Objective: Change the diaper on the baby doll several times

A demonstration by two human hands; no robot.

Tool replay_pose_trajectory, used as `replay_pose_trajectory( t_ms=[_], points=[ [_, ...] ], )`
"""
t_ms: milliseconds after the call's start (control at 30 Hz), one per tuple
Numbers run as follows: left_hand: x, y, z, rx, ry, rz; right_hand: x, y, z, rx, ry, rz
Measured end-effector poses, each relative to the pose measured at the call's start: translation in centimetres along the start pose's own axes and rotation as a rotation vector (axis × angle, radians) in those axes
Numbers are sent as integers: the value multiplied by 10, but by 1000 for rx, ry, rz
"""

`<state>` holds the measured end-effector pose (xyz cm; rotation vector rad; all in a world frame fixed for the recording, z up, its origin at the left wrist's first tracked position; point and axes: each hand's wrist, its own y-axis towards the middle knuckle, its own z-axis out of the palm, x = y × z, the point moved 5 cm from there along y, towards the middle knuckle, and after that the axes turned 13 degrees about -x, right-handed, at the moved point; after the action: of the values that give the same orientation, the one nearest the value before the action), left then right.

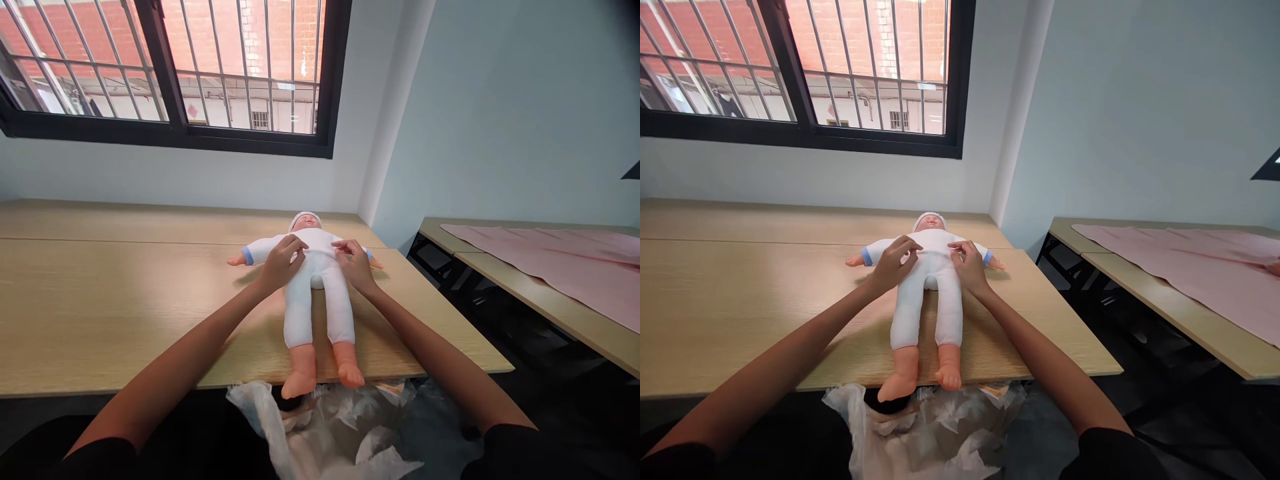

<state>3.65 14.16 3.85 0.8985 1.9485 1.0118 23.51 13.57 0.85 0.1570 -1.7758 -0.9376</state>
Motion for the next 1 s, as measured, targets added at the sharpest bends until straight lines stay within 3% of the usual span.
replay_pose_trajectory(
  t_ms=[167, 433, 767, 1000],
  points=[
    [-2, -2, 8, 101, 43, -37, 5, -6, 8, 118, 9, -58],
    [21, 1, 5, 72, -13, -255, -13, -2, 6, 108, -8, 67],
    [27, 6, 1, 79, -30, -231, -14, 0, 6, 109, -32, 37],
    [40, 5, 1, 50, -150, -399, -26, 5, 10, 128, 10, 57]
  ],
)
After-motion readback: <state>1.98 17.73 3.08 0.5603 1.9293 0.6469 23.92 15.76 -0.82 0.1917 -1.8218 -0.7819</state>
